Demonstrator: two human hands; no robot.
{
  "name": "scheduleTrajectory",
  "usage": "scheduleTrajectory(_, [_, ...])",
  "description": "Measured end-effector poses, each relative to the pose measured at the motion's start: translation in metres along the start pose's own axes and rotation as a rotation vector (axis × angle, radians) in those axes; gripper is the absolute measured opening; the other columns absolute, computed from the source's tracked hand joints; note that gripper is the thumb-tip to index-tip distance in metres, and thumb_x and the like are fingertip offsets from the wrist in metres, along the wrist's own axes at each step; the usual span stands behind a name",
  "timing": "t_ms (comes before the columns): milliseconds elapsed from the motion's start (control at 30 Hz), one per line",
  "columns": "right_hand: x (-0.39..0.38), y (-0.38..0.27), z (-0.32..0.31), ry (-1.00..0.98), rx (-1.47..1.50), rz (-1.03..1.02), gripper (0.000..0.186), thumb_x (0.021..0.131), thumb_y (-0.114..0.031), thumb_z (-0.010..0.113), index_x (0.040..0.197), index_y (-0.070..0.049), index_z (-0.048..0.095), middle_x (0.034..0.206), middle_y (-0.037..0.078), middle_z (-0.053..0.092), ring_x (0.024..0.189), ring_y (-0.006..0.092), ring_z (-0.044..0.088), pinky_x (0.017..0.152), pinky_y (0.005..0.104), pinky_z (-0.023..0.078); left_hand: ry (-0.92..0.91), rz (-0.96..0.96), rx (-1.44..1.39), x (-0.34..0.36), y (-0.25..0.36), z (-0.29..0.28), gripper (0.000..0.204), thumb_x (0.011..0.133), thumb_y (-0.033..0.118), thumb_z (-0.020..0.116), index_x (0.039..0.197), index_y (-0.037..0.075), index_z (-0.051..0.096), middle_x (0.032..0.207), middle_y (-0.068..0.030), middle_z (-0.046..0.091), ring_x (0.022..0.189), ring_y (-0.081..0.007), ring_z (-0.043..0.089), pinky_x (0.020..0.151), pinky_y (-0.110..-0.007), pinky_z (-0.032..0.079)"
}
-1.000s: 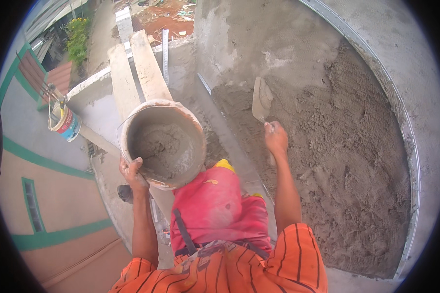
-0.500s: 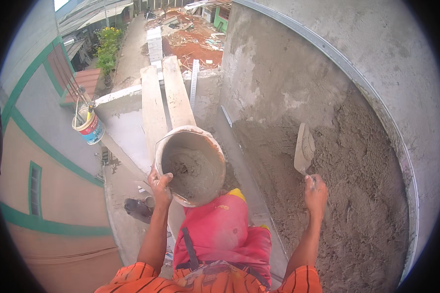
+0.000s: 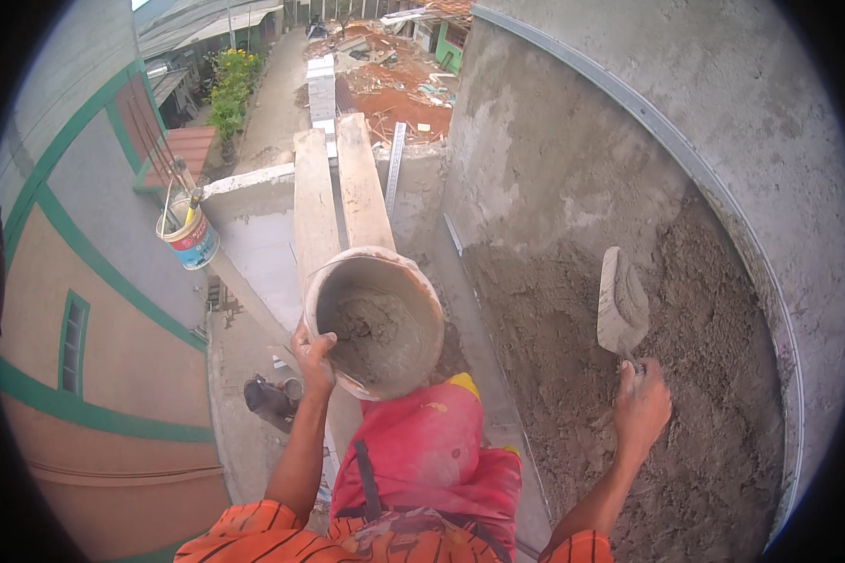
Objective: The person scoops wet cement from a bucket using a trowel and applies it to a curved wall surface. They repeatedly transfer the cement and smooth it onto the wall while standing on wooden planks.
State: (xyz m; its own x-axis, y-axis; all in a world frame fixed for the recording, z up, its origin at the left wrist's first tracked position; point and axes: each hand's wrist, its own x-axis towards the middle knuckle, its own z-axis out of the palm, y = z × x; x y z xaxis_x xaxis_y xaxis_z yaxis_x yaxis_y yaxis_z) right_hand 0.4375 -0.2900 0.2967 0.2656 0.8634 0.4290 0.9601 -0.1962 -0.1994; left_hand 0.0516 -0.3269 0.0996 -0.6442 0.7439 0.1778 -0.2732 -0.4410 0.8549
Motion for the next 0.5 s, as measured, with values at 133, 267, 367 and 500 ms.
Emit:
scheduleTrajectory(133, [0.005, -0.012, 0.011, -0.119, 0.044, -0.098, 0.026, 0.087, -0.030, 0.066, 0.098, -0.006, 0.067, 0.084, 0.019, 0.068, 0.082, 0.0393, 0.065, 0.071, 0.0447, 0.049, 0.024, 0.017, 0.044, 0.003, -0.004, -0.002, 0.067, 0.068, 0.007, 0.056, 0.132, -0.009, 0.049, 0.120, -0.0114, 0.058, 0.109, -0.0201, 0.054, 0.099, -0.029, 0.038])
scheduleTrajectory(267, [0.002, -0.061, 0.031, -0.359, 0.240, -0.276, 0.028, 0.086, -0.032, 0.067, 0.097, -0.006, 0.068, 0.085, 0.018, 0.068, 0.082, 0.0385, 0.065, 0.071, 0.0448, 0.049, 0.186, -0.068, 0.008, -0.004, 0.009, -0.002, 0.054, 0.070, 0.009, 0.056, 0.122, -0.006, 0.054, 0.107, -0.0116, 0.062, 0.093, -0.0207, 0.060, 0.086, -0.030, 0.047])
scheduleTrajectory(367, [0.001, -0.093, 0.062, -0.613, 0.569, -0.495, 0.029, 0.087, -0.034, 0.067, 0.095, -0.006, 0.068, 0.081, 0.014, 0.069, 0.073, 0.0308, 0.066, 0.066, 0.0395, 0.050, 0.200, -0.063, -0.055, -0.001, 0.006, -0.025, 0.053, 0.071, 0.009, 0.055, 0.122, -0.006, 0.054, 0.105, -0.0124, 0.062, 0.092, -0.0215, 0.061, 0.083, -0.032, 0.049])
scheduleTrajectory(500, [0.011, -0.121, 0.124, -1.305, 1.095, -0.328, 0.033, 0.090, -0.037, 0.066, 0.094, -0.004, 0.066, 0.077, 0.005, 0.066, 0.067, 0.0154, 0.062, 0.060, 0.0313, 0.048, 0.233, -0.055, -0.081, 0.010, 0.003, -0.061, 0.050, 0.072, 0.010, 0.055, 0.120, -0.004, 0.052, 0.103, -0.0126, 0.061, 0.092, -0.0231, 0.061, 0.080, -0.033, 0.051])
